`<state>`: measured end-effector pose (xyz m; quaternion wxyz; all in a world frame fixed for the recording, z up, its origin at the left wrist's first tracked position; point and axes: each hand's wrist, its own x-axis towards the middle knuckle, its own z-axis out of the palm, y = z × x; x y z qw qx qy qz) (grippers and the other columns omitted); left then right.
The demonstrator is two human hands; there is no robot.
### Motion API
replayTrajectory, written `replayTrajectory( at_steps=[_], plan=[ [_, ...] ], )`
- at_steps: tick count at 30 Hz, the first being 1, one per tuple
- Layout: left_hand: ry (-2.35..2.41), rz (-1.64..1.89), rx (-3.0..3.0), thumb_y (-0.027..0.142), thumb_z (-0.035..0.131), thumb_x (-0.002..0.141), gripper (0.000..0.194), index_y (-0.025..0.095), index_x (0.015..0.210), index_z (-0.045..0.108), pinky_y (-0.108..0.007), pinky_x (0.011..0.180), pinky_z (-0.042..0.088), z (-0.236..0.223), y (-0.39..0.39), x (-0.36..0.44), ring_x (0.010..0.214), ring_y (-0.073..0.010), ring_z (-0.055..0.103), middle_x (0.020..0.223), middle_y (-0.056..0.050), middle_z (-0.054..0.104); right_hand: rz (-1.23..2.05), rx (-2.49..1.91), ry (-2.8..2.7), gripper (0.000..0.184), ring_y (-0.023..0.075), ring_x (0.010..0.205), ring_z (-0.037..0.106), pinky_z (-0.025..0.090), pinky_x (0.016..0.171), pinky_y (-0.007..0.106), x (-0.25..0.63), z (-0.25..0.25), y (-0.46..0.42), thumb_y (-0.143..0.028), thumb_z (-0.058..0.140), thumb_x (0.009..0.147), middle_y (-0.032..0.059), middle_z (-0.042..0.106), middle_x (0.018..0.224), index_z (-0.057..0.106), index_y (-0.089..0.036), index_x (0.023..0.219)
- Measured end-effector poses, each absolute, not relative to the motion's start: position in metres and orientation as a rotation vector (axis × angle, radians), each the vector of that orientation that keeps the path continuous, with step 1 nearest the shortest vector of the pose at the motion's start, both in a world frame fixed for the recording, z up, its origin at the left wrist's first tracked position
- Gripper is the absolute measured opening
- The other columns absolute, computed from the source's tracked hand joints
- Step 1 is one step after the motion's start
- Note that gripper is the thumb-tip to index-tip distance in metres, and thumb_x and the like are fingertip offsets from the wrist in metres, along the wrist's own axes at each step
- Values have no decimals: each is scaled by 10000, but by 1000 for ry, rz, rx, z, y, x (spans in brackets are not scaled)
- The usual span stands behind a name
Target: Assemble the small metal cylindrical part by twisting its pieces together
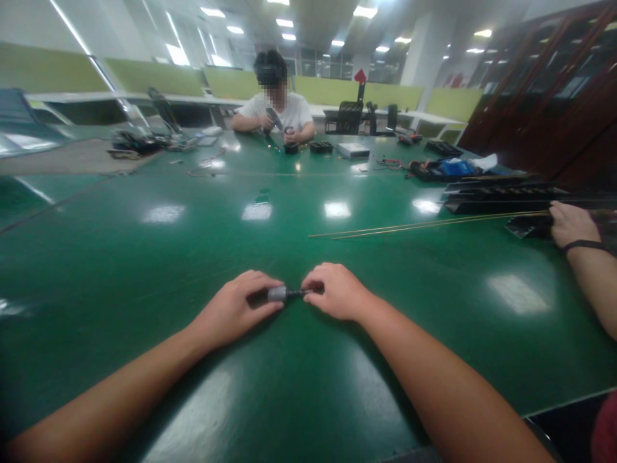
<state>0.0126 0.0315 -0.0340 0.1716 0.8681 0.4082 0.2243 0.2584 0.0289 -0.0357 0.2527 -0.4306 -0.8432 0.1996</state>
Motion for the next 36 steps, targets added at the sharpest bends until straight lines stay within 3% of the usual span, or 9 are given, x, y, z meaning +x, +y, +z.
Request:
replayTrajectory(
  at_steps=[27,36],
  plan=[
    [1158,633,2474,389,678,852,260,238,1060,714,-367,875,496,-34,32,9,954,-221,621,1024,-34,705,561,-1372,-2311,101,155,790,628,458,747,278,288,-24,37,-208,731,774,20,723,860,758,-211,871],
    [1155,639,2499,398,653,863,285,235,1094,688,-376,870,498,-33,30,12,946,-231,624,1018,-50,705,546,-1175,-2307,88,157,812,609,442,749,281,254,-37,31,-223,715,820,24,721,865,748,-208,901]
  ],
)
